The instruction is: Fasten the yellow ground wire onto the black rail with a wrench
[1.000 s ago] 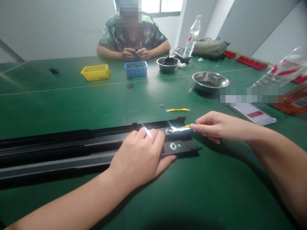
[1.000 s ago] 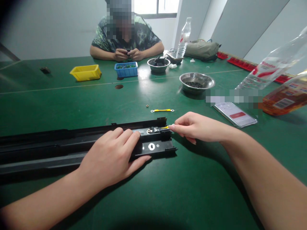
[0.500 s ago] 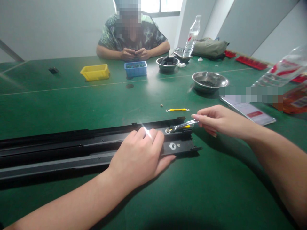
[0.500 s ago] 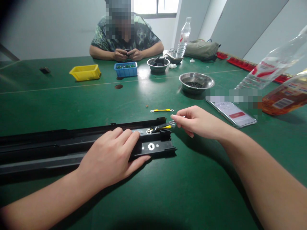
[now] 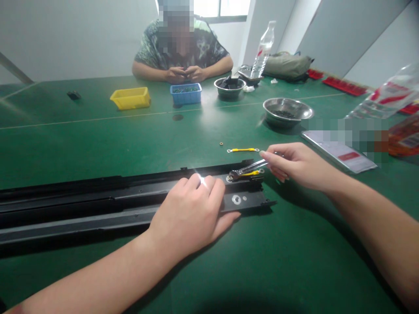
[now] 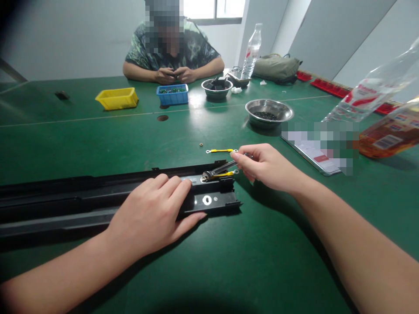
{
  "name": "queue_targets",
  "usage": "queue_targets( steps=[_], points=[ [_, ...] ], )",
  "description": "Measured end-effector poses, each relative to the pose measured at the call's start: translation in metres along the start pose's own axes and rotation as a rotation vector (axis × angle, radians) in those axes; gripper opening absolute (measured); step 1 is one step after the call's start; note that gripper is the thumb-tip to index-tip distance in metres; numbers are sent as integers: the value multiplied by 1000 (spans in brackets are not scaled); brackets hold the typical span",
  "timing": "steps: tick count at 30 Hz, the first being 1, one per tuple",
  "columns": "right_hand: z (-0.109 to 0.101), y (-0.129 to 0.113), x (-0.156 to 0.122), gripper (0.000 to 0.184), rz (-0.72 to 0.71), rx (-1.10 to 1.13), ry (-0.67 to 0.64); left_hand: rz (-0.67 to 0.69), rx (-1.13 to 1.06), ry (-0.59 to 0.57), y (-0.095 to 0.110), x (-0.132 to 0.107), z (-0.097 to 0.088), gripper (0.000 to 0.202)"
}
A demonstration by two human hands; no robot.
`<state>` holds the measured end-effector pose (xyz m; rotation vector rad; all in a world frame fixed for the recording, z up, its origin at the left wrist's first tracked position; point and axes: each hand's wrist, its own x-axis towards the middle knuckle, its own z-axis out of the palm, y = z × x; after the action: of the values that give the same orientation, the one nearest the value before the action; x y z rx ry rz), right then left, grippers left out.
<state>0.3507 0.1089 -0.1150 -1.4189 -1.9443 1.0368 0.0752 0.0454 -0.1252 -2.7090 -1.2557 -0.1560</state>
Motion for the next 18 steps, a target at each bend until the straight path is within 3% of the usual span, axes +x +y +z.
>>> queue_targets(
  steps=[9,18],
  points=[
    [2,6,2,52,100,-59,-14,-7,12,-10,1,2,2,48],
    [-12,0,-4,56,185,-166,-325,-5,1,-8,0,1,1,49]
  ],
)
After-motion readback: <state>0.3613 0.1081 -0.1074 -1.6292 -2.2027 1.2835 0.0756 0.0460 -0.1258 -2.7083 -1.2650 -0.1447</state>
